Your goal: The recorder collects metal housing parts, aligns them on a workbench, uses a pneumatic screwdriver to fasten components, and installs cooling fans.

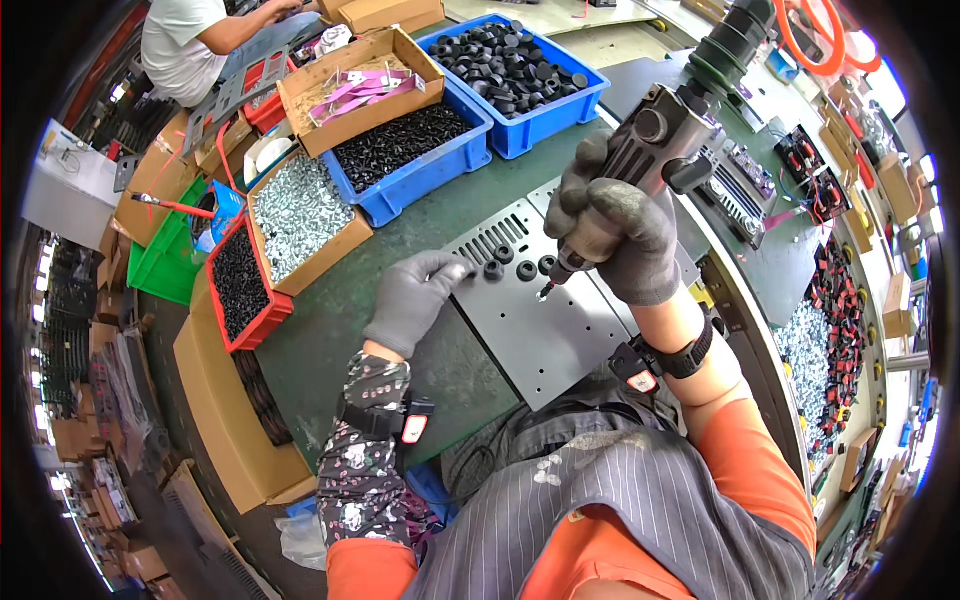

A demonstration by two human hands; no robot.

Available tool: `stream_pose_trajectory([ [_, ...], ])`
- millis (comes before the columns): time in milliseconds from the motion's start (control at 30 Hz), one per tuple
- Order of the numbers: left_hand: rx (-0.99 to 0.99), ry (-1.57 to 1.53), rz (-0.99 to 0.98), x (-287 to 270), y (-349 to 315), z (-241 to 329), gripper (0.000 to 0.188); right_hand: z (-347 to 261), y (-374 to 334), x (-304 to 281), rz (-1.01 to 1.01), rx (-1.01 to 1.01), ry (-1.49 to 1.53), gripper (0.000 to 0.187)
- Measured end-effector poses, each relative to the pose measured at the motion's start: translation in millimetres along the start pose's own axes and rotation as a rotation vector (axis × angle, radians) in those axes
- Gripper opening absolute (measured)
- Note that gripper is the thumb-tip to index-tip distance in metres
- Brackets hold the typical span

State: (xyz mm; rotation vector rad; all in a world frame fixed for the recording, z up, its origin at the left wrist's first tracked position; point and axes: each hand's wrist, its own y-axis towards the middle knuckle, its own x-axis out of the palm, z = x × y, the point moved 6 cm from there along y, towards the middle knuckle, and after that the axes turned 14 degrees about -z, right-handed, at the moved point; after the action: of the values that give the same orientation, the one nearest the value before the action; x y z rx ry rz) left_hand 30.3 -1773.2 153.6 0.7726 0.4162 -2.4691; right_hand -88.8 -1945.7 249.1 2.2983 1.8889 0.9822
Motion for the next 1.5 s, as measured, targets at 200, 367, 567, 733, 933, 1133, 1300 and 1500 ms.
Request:
stream_pose_trajectory([
  [200,-0.007,0.082,0.116,-10,-2,-12,0.025,16,29,27,-0.062,0.009,-0.154,0.035],
  [367,0.079,-0.009,0.044,-12,-8,-13,0.032,42,53,36,-0.084,0.061,-0.155,0.035],
  [567,-0.035,-0.075,0.124,-17,-9,-21,0.031,71,73,45,-0.135,0.124,-0.12,0.028],
  [733,-0.075,0.123,0.027,-6,-1,-18,0.03,102,76,56,-0.201,0.155,-0.13,0.042],
  [933,-0.131,0.292,0.02,-6,2,-18,0.027,114,79,56,-0.301,0.246,-0.171,0.046],
  [1133,-0.12,0.359,0.049,-4,1,-17,0.027,120,76,58,-0.347,0.279,-0.119,0.044],
  [1300,-0.098,0.344,0.045,-4,1,-18,0.026,128,81,60,-0.421,0.266,-0.11,0.036],
  [1500,-0.031,-0.03,0.077,-23,1,-26,0.022,99,85,68,-0.39,0.12,-0.236,0.046],
])
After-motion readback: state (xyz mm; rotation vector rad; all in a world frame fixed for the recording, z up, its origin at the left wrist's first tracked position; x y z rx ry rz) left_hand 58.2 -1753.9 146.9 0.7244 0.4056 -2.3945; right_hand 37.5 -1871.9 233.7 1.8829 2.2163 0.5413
